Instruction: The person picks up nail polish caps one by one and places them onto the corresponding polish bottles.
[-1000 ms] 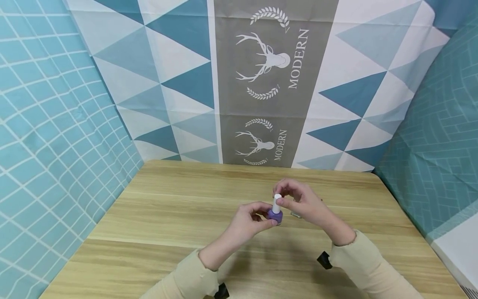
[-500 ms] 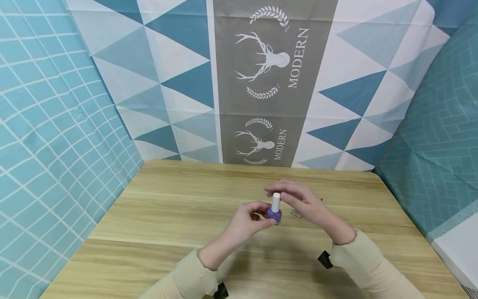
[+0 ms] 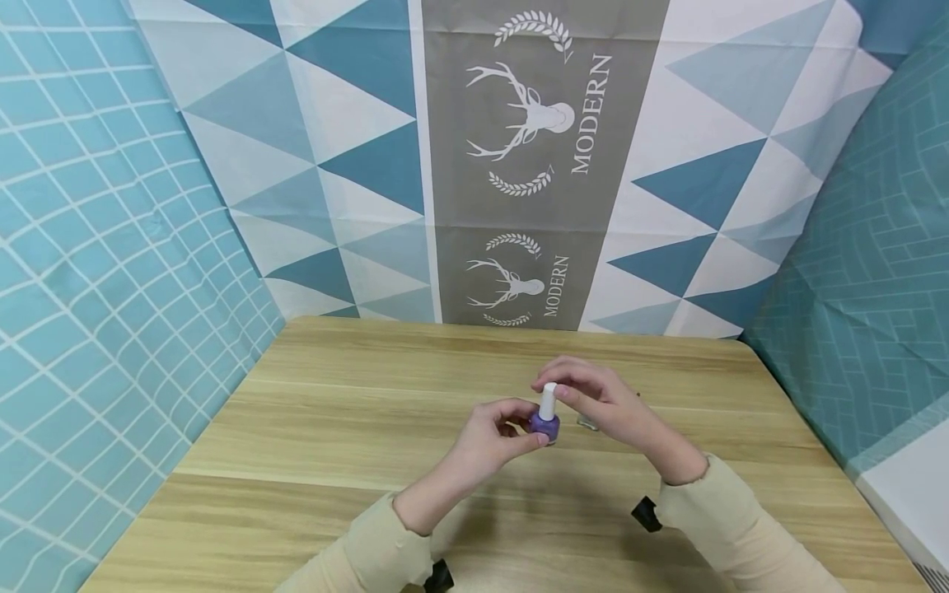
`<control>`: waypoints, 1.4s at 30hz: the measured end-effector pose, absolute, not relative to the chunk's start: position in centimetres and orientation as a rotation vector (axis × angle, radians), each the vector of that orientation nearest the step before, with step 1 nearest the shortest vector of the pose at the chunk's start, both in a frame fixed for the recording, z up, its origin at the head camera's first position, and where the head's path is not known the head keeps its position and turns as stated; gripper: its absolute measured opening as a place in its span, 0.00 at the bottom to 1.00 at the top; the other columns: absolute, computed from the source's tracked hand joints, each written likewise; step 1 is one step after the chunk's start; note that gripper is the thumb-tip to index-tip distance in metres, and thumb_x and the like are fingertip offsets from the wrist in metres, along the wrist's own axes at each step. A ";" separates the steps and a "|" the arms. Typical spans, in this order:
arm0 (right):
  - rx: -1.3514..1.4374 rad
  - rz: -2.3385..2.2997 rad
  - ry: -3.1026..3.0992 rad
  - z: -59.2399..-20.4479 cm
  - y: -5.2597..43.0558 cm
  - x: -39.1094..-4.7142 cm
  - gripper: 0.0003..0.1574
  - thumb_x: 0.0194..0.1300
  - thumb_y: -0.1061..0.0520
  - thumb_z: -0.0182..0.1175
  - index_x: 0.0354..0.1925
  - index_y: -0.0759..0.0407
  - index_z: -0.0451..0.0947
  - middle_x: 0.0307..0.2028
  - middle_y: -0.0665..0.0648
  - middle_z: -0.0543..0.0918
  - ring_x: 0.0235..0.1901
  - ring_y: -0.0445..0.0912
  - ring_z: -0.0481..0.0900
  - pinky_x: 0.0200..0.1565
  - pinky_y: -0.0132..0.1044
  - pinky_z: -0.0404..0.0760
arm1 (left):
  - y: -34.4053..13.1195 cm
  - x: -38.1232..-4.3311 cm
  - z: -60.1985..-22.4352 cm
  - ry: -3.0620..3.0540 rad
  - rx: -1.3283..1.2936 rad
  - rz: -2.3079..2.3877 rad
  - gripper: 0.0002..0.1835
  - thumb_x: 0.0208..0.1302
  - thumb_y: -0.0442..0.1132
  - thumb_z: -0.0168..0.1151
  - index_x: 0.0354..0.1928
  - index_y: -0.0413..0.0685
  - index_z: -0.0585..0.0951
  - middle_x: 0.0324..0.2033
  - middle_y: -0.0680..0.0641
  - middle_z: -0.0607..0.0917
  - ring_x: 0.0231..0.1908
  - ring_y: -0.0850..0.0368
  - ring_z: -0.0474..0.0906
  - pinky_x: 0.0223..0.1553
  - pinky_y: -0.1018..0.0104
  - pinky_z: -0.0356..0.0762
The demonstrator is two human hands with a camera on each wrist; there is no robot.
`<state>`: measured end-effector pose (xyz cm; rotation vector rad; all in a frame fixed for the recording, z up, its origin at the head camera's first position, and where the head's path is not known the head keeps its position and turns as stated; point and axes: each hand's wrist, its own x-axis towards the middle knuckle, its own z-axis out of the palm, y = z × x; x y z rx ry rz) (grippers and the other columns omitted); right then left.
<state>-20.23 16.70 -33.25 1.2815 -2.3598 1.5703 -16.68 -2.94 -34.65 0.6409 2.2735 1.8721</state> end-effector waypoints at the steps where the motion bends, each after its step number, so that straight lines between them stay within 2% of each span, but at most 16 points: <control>1: 1.275 1.567 -2.360 -33.3 16.7 -20.2 0.14 0.65 0.66 0.47 0.46 0.59 0.75 0.45 0.53 0.76 0.46 0.45 0.72 0.47 0.36 0.75 | -2.9 -16.7 -34.6 2.274 0.640 1.871 0.12 0.50 0.32 0.65 0.40 0.41 0.80 0.34 0.46 0.83 0.36 0.54 0.75 0.35 0.68 0.73; 10: 1.230 1.568 -2.344 -33.5 16.7 -20.3 0.11 0.62 0.66 0.52 0.42 0.57 0.76 0.42 0.52 0.76 0.43 0.45 0.73 0.40 0.37 0.75 | -2.9 -16.7 -34.8 2.275 0.643 1.866 0.13 0.50 0.33 0.65 0.40 0.41 0.80 0.34 0.47 0.83 0.37 0.53 0.75 0.35 0.68 0.73; 19: 1.224 1.608 -2.320 -33.6 16.7 -20.5 0.10 0.58 0.66 0.56 0.38 0.54 0.74 0.39 0.54 0.75 0.38 0.45 0.72 0.40 0.35 0.74 | -2.9 -16.7 -34.8 2.295 0.653 1.849 0.13 0.50 0.33 0.65 0.40 0.43 0.80 0.34 0.47 0.82 0.36 0.55 0.75 0.34 0.68 0.73; 28: 1.181 1.610 -2.341 -33.8 16.5 -20.7 0.07 0.56 0.65 0.59 0.35 0.59 0.72 0.36 0.55 0.74 0.36 0.45 0.71 0.41 0.36 0.74 | -2.8 -16.7 -34.8 2.285 0.658 1.855 0.12 0.50 0.33 0.65 0.40 0.42 0.80 0.34 0.46 0.82 0.36 0.53 0.75 0.34 0.69 0.73; 31: 1.139 1.615 -2.375 -33.8 16.4 -20.6 0.10 0.57 0.64 0.58 0.40 0.59 0.72 0.37 0.55 0.75 0.37 0.45 0.72 0.41 0.35 0.74 | -2.9 -16.7 -34.8 2.276 0.654 1.865 0.12 0.50 0.32 0.65 0.39 0.41 0.80 0.33 0.46 0.82 0.36 0.51 0.75 0.34 0.69 0.72; 36: 1.163 1.619 -2.378 -33.8 16.7 -20.3 0.17 0.64 0.61 0.50 0.52 0.60 0.70 0.43 0.54 0.76 0.42 0.45 0.73 0.43 0.34 0.75 | -3.0 -16.7 -34.9 2.281 0.647 1.860 0.12 0.50 0.33 0.65 0.40 0.41 0.80 0.33 0.46 0.82 0.36 0.53 0.74 0.34 0.69 0.73; 42: 1.343 1.577 -2.284 -33.6 16.8 -20.3 0.18 0.64 0.68 0.46 0.51 0.62 0.72 0.46 0.55 0.76 0.46 0.46 0.73 0.48 0.35 0.74 | -3.0 -16.7 -34.8 2.290 0.633 1.859 0.13 0.50 0.33 0.65 0.40 0.41 0.80 0.34 0.46 0.82 0.36 0.54 0.74 0.34 0.68 0.73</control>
